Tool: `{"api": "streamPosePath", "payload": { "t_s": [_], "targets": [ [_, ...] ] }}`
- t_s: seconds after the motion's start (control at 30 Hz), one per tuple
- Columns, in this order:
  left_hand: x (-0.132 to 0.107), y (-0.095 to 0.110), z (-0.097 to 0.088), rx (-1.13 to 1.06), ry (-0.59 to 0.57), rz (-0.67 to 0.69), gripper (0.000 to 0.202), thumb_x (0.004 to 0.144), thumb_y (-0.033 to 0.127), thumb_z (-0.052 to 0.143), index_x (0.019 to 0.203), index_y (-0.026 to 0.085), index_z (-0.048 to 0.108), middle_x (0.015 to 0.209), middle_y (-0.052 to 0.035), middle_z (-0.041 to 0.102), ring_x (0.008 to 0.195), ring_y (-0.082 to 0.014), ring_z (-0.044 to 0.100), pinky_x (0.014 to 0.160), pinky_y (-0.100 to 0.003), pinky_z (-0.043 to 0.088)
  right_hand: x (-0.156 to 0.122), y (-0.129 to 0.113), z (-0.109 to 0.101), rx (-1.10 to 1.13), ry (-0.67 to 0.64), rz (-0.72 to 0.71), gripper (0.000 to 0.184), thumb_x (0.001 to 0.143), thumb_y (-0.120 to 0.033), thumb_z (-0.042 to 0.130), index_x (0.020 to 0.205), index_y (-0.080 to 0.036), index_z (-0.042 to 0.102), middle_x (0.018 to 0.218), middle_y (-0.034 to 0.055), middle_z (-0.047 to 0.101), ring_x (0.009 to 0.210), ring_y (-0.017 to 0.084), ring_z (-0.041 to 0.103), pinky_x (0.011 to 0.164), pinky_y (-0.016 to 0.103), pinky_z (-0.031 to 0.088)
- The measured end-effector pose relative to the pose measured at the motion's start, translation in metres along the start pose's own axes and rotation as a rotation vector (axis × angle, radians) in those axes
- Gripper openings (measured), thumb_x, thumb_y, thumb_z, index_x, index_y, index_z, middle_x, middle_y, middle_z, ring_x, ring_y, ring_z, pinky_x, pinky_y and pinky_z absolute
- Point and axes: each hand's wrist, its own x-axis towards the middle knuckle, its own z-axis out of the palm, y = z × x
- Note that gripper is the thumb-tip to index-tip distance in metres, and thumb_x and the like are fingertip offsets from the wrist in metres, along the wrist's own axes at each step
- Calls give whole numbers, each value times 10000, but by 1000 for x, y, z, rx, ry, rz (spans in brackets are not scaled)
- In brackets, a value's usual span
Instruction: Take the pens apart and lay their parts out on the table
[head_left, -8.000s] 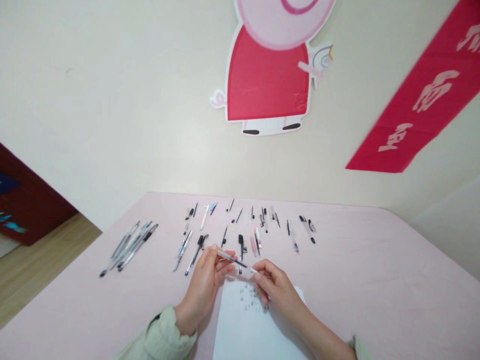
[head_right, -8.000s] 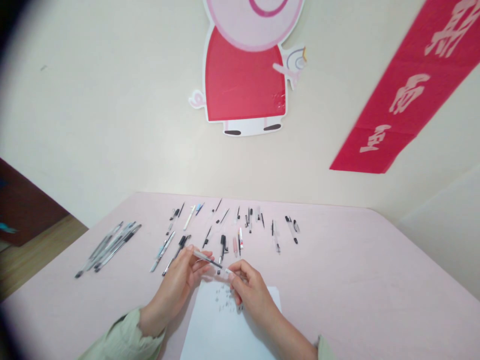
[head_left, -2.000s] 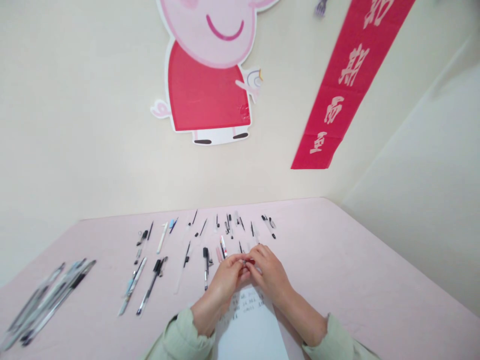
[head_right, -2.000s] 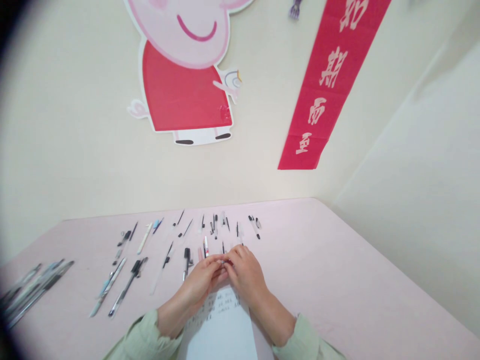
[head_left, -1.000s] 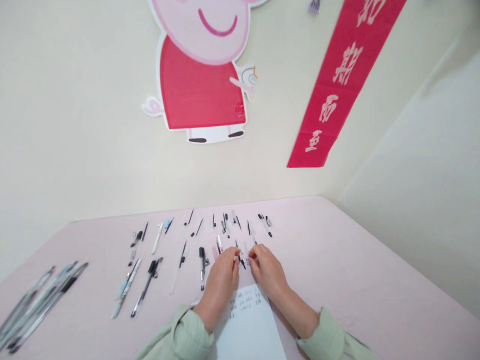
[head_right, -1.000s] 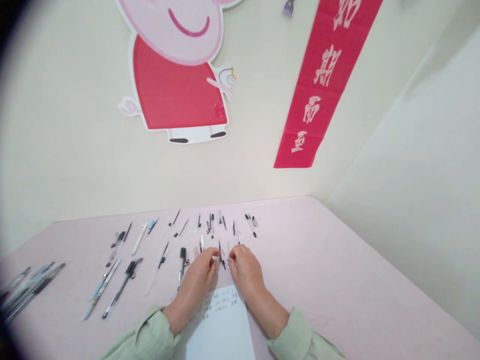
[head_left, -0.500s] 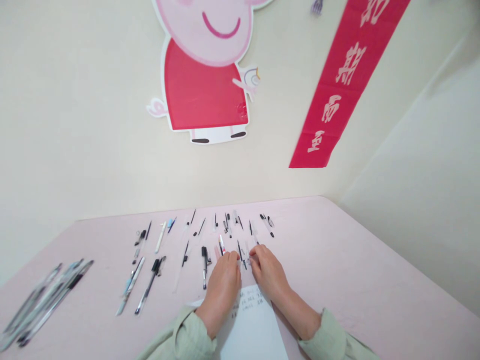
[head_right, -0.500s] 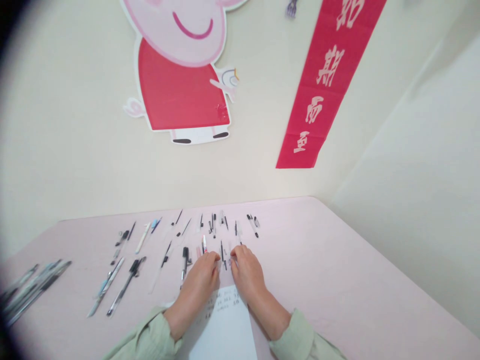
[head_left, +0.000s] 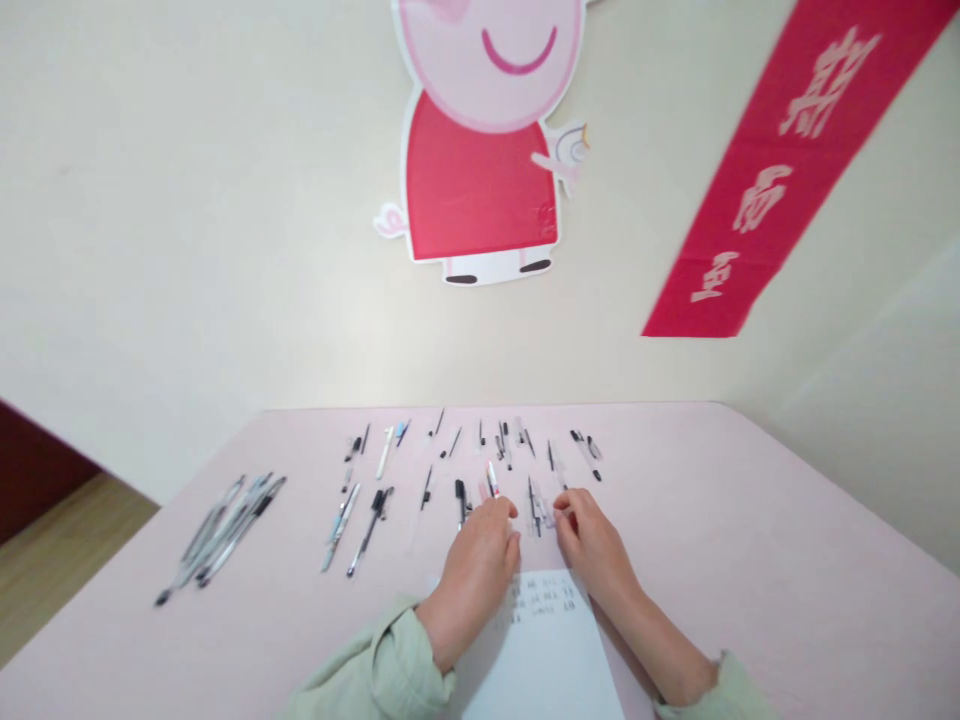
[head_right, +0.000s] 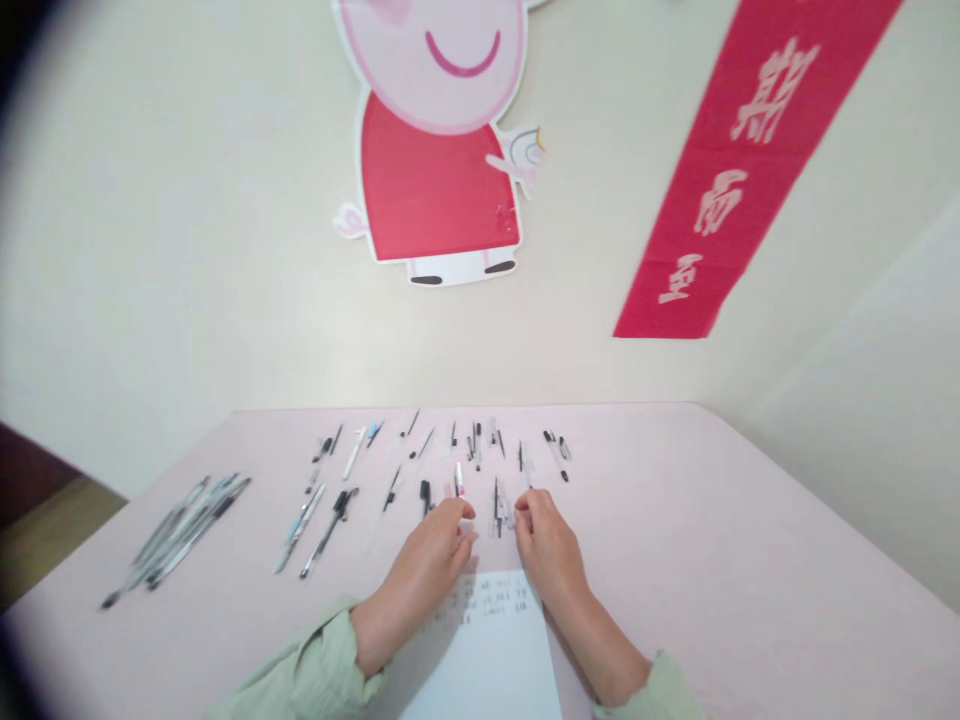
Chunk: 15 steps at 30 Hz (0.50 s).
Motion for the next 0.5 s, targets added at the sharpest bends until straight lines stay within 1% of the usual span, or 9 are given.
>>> {"api": "streamPosePath", "payload": {
  "t_s": [0.1,0.17,0.27,0.3,0.37,0.43,0.5],
  "targets": [
    [-17,-14,-28,106,7,-32,172,832,177,465,971,206,562,971,-75,632,876,-222,586,786,-336,420,0,1,0,2,-27,34,133,879,-248,402,907,-222,529,891,40,613,697,180,599,644,304,439],
    [-28,-29,-49,222,34,-95,152,854,191,446,940,203,572,924,-69,632,854,-222,582,766,-332,410,0,0,-1,-10,-55,62,146,886,-283,400,933,-229,527,931,43,624,679,179,603,620,305,434],
    [-43,-59,-86,429,115,-219,185,887,198,397,927,190,577,900,-77,637,829,-226,592,739,-331,398,0,-1,-2,-31,-79,88,177,896,-326,389,971,-235,521,1002,54,627,691,184,616,607,312,436],
    [-47,-70,-99,505,129,-242,194,893,203,389,936,187,578,919,-82,637,840,-229,596,744,-333,396,-1,-1,-2,-34,-78,89,186,897,-332,387,982,-234,521,1022,57,626,708,186,623,611,314,439],
    [-53,-92,-125,682,165,-286,225,905,211,365,980,170,573,966,-101,637,871,-244,602,770,-350,394,-1,-1,-2,-37,-69,83,195,897,-330,389,995,-235,527,1043,57,625,741,188,632,621,313,445],
    [-57,-112,-149,838,198,-376,247,906,219,355,997,149,575,995,-127,636,936,-273,601,791,-368,395,-2,-1,-2,-42,-60,74,195,894,-326,395,991,-236,539,1043,52,628,738,184,634,621,310,447],
    [-61,-129,-168,957,233,-466,270,903,220,347,1022,131,572,1029,-155,632,995,-304,591,802,-389,395,-2,-1,-2,-41,-60,70,200,897,-332,397,988,-238,548,1041,49,630,730,181,634,615,307,448]
  ]
}}
